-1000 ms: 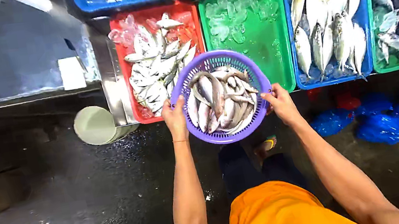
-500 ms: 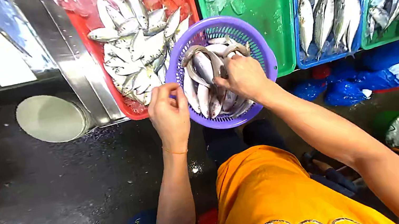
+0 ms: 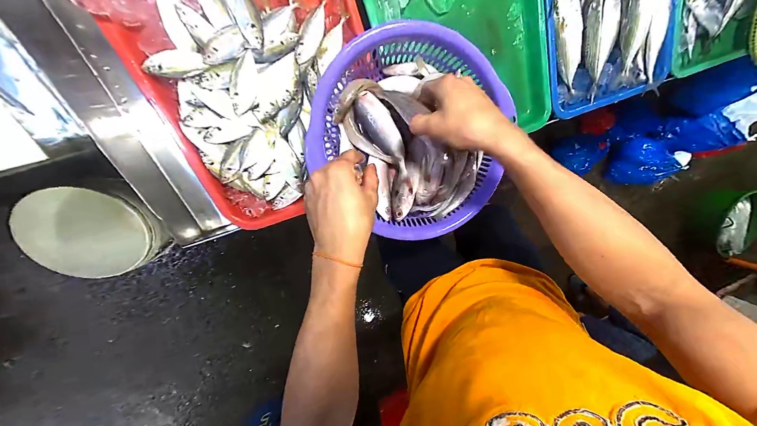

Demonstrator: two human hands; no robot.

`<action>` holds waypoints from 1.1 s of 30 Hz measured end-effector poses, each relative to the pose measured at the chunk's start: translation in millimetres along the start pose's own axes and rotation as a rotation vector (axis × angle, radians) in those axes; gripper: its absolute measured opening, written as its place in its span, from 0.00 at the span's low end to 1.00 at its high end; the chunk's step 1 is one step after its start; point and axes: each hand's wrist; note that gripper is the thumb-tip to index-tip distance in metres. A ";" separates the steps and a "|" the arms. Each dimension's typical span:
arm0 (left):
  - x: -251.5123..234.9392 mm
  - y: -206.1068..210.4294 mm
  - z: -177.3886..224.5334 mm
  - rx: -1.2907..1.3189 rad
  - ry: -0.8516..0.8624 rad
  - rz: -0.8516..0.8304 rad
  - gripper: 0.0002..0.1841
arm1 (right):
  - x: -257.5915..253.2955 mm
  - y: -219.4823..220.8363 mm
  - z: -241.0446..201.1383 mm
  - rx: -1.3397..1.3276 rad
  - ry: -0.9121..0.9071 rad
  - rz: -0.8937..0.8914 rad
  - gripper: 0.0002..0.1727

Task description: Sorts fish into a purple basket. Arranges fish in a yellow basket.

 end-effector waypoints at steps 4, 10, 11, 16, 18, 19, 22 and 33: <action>8.4 12.4 14.6 -0.022 -0.052 -0.129 0.16 | 26.7 -19.0 50.2 -0.699 -0.184 -0.122 0.11; 19.7 48.2 59.8 -0.198 -0.239 -0.268 0.22 | 51.8 -58.6 114.8 -0.965 -0.215 -0.158 0.17; 19.3 55.6 63.7 -0.216 -0.260 -0.257 0.23 | 47.4 -68.0 125.6 -0.934 -0.217 -0.095 0.20; 13.0 79.5 72.0 -0.255 -0.335 -0.168 0.27 | -33.1 -126.9 161.9 -0.514 -0.266 0.212 0.25; 8.8 78.7 72.4 -0.237 -0.359 -0.125 0.28 | -77.5 -147.3 164.9 -0.261 -0.334 0.343 0.25; 8.4 77.6 72.0 -0.220 -0.362 -0.095 0.29 | -93.2 -154.6 162.1 -0.143 -0.359 0.384 0.26; 18.1 69.7 70.0 -0.170 -0.322 -0.006 0.27 | -82.5 -151.6 144.0 0.045 -0.386 0.464 0.28; 76.9 -17.7 6.8 0.511 -0.070 0.352 0.25 | 16.6 25.2 42.8 0.516 -0.862 -0.054 0.12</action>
Point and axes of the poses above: each hand's wrist, its own x-axis away from the middle knuckle, its own y-axis out of the palm, z = x × y, and after that the axes turned 11 degrees about -z, right-handed
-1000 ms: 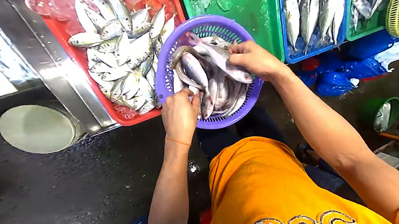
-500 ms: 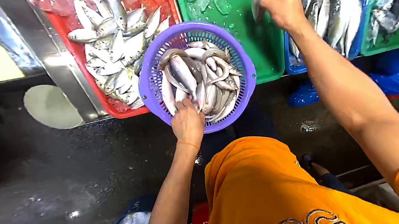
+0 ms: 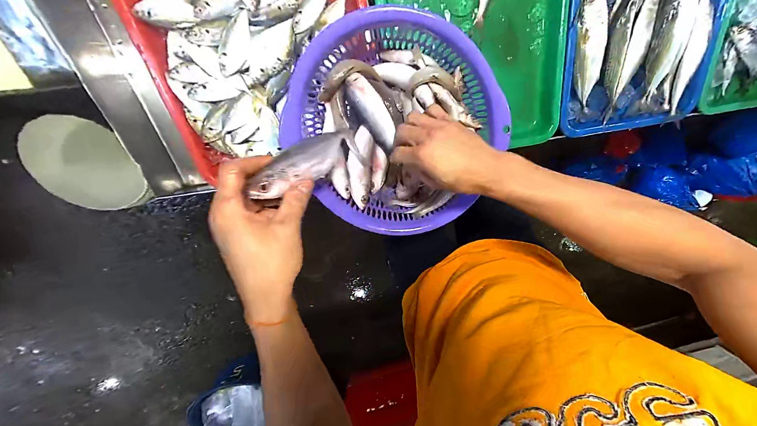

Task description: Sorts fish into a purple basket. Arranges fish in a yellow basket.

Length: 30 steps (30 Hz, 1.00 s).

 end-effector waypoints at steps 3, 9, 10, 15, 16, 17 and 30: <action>26.7 -26.0 -7.3 0.170 0.072 0.079 0.25 | -26.6 18.1 -18.0 0.131 0.009 -0.127 0.11; 40.8 -19.2 -28.1 0.517 0.149 0.140 0.24 | -54.6 33.1 -42.7 0.397 0.046 -0.306 0.14; 39.8 -13.0 -31.5 0.548 0.147 0.136 0.24 | -57.2 33.2 -44.7 0.423 0.063 -0.341 0.15; 5.8 23.8 -49.7 0.513 0.235 0.177 0.23 | -75.9 38.8 -51.7 0.497 0.221 -0.518 0.15; -3.0 30.1 -51.6 0.475 0.253 0.190 0.24 | -79.9 40.3 -52.8 0.537 0.217 -0.528 0.14; -10.8 34.4 -52.1 0.423 0.255 0.200 0.24 | -83.4 41.3 -54.0 0.573 0.200 -0.533 0.14; -45.2 12.7 -55.4 0.725 0.325 0.085 0.16 | -91.3 33.4 -62.4 0.593 0.088 -0.699 0.12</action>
Point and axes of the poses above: each hand's wrist, its own x-axis away from the middle knuckle, its own y-axis out of the palm, z = x × y, and after that the axes turned 11 degrees about -z, right-handed
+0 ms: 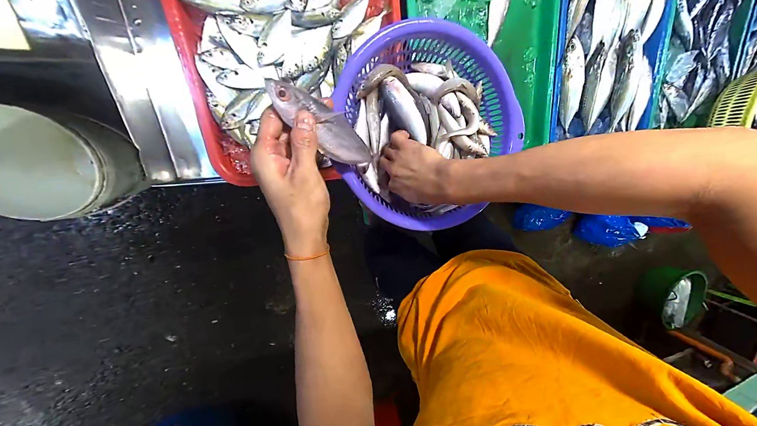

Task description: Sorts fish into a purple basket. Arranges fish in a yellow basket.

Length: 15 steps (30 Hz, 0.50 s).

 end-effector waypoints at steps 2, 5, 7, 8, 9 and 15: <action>4.4 -1.2 -0.1 0.062 -0.023 0.025 0.16 | -0.2 -1.2 2.0 0.024 0.001 -0.047 0.10; 8.5 -3.2 1.0 0.107 -0.013 0.038 0.17 | -5.6 -8.5 1.6 0.066 0.012 -0.146 0.11; 12.1 -4.9 0.9 0.113 -0.007 0.047 0.17 | -4.7 -14.9 -1.1 0.102 0.020 -0.210 0.11; 13.5 -5.8 0.4 0.106 -0.004 0.053 0.17 | -5.5 -16.7 -0.6 0.109 0.018 -0.232 0.10; 14.9 -6.0 -0.5 0.104 -0.002 0.056 0.17 | -6.6 -18.2 0.5 0.103 0.019 -0.257 0.11; 21.3 6.8 -14.0 0.094 -0.038 0.184 0.17 | 38.4 -24.8 -2.7 -0.099 0.061 0.300 0.13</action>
Point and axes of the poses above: each hand's wrist, its own x-axis away from the middle knuckle, its own y-axis out of the palm, z = x × y, and after that the axes turned 11 degrees about -z, right-handed
